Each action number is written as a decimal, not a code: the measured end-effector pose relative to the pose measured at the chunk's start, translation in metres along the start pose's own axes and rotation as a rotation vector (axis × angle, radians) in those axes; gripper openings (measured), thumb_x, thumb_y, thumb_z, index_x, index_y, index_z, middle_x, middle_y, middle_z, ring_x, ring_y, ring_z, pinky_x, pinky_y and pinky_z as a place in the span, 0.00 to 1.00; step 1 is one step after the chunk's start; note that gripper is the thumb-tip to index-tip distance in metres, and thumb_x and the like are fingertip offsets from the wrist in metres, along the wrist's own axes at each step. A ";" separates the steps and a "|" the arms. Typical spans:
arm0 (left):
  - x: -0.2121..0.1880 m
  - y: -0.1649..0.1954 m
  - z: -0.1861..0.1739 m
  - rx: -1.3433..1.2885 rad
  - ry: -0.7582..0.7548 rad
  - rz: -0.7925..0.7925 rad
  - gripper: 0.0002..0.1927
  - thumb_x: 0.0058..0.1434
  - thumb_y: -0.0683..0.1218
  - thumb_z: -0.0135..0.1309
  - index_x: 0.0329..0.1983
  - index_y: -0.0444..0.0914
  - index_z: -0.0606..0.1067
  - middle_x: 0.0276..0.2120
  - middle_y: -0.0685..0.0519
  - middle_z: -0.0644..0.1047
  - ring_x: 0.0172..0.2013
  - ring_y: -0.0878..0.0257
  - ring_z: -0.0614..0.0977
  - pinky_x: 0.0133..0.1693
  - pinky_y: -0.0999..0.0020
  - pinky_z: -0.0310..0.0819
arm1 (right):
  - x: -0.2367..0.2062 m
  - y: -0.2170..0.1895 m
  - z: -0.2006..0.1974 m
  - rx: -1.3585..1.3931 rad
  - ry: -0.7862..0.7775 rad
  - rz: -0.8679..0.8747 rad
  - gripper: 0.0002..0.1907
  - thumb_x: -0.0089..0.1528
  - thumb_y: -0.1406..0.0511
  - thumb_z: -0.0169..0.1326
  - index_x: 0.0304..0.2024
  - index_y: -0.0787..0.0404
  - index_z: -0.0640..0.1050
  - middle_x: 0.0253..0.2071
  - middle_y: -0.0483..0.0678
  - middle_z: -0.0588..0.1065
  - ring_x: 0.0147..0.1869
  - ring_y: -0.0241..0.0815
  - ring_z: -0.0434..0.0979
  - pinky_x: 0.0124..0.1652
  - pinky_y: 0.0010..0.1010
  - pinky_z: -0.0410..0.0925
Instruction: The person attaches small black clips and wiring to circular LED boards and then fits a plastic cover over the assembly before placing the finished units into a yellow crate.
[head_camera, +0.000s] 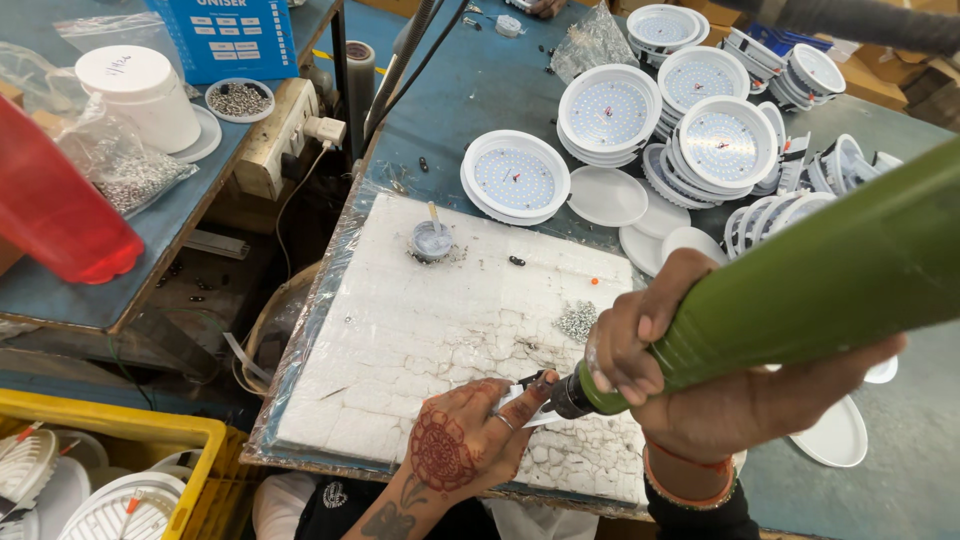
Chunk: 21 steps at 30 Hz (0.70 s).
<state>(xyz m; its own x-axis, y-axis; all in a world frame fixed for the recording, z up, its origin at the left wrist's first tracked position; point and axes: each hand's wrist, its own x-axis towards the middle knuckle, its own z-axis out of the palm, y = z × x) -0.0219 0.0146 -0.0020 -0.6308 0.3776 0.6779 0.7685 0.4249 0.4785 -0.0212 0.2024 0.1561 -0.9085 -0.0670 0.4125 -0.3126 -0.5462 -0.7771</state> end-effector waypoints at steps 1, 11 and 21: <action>0.001 0.000 0.000 -0.010 0.006 -0.007 0.36 0.52 0.45 0.66 0.67 0.50 0.73 0.37 0.42 0.82 0.37 0.50 0.86 0.38 0.55 0.83 | 0.000 0.001 -0.002 0.003 -0.017 -0.002 0.59 0.51 0.22 0.28 0.35 0.75 0.68 0.16 0.55 0.66 0.19 0.46 0.65 0.24 0.41 0.65; 0.003 0.004 -0.005 -0.005 -0.028 -0.029 0.39 0.52 0.44 0.65 0.69 0.52 0.70 0.36 0.44 0.81 0.34 0.52 0.85 0.31 0.58 0.81 | -0.003 -0.016 -0.027 0.108 -0.366 0.241 0.61 0.47 0.23 0.43 0.44 0.77 0.72 0.30 0.61 0.73 0.35 0.52 0.71 0.36 0.43 0.65; 0.007 -0.010 0.011 0.027 0.004 -0.119 0.38 0.59 0.53 0.66 0.71 0.57 0.64 0.25 0.51 0.78 0.21 0.60 0.79 0.20 0.62 0.75 | 0.011 0.016 -0.022 0.166 -0.253 -0.151 0.50 0.68 0.32 0.33 0.44 0.76 0.71 0.31 0.58 0.76 0.35 0.46 0.78 0.37 0.35 0.70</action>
<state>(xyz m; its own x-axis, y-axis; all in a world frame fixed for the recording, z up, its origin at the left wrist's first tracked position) -0.0353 0.0221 -0.0083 -0.7171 0.3199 0.6193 0.6848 0.4886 0.5406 -0.0422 0.2112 0.1380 -0.7510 -0.1688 0.6384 -0.3700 -0.6932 -0.6185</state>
